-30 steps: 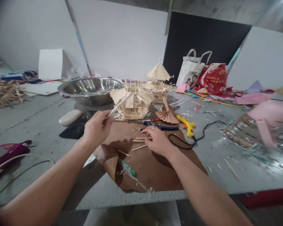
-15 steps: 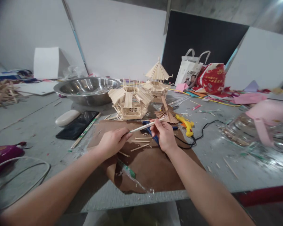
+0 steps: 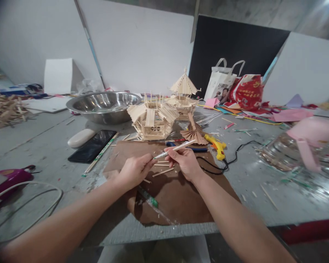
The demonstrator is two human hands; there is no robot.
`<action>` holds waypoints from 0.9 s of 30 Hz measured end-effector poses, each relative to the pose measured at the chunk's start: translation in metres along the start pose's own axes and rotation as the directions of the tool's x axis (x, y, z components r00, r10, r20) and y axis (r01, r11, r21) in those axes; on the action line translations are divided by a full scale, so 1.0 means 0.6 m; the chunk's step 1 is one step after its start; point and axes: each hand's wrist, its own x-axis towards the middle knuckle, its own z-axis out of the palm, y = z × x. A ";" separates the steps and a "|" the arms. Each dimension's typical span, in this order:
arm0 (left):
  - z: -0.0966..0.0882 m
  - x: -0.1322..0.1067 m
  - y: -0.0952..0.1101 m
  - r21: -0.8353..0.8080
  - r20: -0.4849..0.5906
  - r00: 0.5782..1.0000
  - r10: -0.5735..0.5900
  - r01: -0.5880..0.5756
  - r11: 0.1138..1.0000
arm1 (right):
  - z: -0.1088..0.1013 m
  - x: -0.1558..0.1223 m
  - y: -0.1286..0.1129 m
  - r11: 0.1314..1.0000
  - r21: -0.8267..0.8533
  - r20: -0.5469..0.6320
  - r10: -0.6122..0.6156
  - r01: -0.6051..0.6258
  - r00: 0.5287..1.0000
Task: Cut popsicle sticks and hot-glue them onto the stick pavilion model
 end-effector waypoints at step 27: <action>-0.023 0.028 -0.091 -0.019 -0.055 0.997 -0.053 0.052 0.998 | -0.061 0.046 -0.021 0.943 0.020 -0.554 -0.265 0.331 0.789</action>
